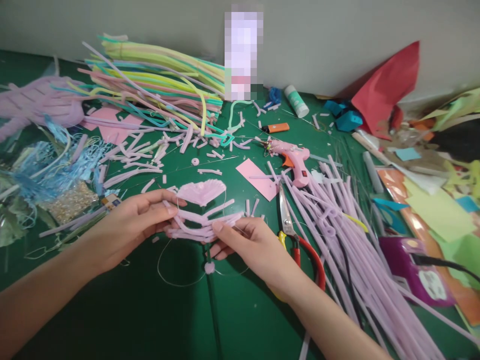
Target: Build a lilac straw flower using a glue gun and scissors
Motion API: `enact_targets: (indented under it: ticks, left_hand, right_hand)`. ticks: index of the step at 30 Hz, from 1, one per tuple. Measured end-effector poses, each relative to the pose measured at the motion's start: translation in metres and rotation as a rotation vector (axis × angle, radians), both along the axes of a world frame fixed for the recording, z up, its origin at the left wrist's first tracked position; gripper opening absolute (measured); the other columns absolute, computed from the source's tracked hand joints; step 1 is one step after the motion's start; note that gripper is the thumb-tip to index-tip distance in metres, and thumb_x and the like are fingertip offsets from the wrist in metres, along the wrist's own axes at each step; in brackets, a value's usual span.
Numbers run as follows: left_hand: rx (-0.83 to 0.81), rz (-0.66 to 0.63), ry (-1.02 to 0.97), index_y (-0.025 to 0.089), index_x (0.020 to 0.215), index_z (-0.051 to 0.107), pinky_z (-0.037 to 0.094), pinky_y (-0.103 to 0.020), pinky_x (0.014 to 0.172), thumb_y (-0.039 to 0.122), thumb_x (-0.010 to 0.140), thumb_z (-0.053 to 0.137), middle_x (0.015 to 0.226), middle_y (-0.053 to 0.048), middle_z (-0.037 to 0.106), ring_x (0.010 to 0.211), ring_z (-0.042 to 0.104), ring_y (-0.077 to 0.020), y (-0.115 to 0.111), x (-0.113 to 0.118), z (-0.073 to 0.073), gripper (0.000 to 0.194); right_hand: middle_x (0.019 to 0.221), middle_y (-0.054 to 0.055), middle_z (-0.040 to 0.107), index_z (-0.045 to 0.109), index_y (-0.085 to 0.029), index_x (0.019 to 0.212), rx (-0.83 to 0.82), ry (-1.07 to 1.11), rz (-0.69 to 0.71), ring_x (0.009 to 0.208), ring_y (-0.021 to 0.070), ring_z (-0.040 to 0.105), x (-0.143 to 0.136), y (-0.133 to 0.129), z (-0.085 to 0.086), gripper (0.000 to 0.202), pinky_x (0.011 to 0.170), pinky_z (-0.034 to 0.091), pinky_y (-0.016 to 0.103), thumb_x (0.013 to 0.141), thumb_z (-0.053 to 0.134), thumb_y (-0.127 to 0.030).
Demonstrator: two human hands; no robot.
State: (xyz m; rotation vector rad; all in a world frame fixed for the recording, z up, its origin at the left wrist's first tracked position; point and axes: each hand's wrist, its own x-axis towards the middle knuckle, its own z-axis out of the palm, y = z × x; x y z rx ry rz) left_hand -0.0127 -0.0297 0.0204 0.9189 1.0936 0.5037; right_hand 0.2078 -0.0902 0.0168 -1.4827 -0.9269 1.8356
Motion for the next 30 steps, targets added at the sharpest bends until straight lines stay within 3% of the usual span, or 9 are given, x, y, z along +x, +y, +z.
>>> enact_targets:
  ticks: [5,13,16,23,30]
  left_hand:
    - [-0.025,-0.013,-0.042,0.019,0.096,0.065,0.050,-0.020,0.070,0.025,0.084,0.072,0.075,0.002,0.072,0.073,0.066,-0.0105,0.0007,-0.0016,0.0022,0.014]
    - [-0.098,-0.106,-0.147,0.024,0.114,0.059,0.051,-0.023,0.079,0.018,0.074,0.083,0.092,0.001,0.071,0.092,0.067,-0.0148,0.0036,-0.0091,0.0023,0.047]
    - [-0.118,-0.124,-0.235,0.023,0.117,0.058,0.051,-0.022,0.078,0.015,0.072,0.084,0.090,0.001,0.070,0.089,0.066,-0.0143,0.0038,-0.0098,0.0026,0.053]
    - [-0.168,-0.086,-0.335,0.023,0.109,0.065,0.046,-0.013,0.065,0.004,0.071,0.080,0.069,0.007,0.063,0.064,0.058,-0.0049,-0.0008,-0.0049,0.0001,0.045]
    - [-0.095,-0.041,-0.356,0.021,0.091,0.069,0.044,-0.015,0.060,0.004,0.078,0.067,0.058,0.007,0.057,0.061,0.057,-0.0069,-0.0019,-0.0033,-0.0019,0.022]
  right_hand:
    - [0.069,0.006,0.074,0.076,-0.016,0.076,-0.006,-0.016,-0.027,0.064,0.0144,0.068,-0.0005,0.0006,-0.0009,0.040,0.069,0.055,0.028,0.077,0.073,-0.056]
    - [0.068,0.004,0.074,0.075,-0.016,0.076,-0.021,0.030,-0.058,0.062,0.0120,0.068,0.0015,-0.0008,-0.0005,0.038,0.067,0.054,0.024,0.078,0.073,-0.054]
    - [0.069,0.004,0.074,0.076,-0.016,0.079,-0.060,0.105,-0.057,0.063,0.0119,0.068,0.0021,-0.0013,-0.0011,0.036,0.066,0.054,0.024,0.079,0.074,-0.052]
    - [0.070,0.006,0.075,0.075,-0.015,0.077,-0.156,0.242,-0.073,0.061,0.0115,0.068,-0.0015,0.0002,-0.0008,0.035,0.061,0.055,0.022,0.076,0.077,-0.050]
    - [0.073,0.005,0.075,0.077,-0.016,0.083,-0.084,0.263,-0.022,0.063,0.0111,0.070,-0.0014,-0.0017,-0.0010,0.031,0.062,0.056,0.020,0.081,0.073,-0.047]
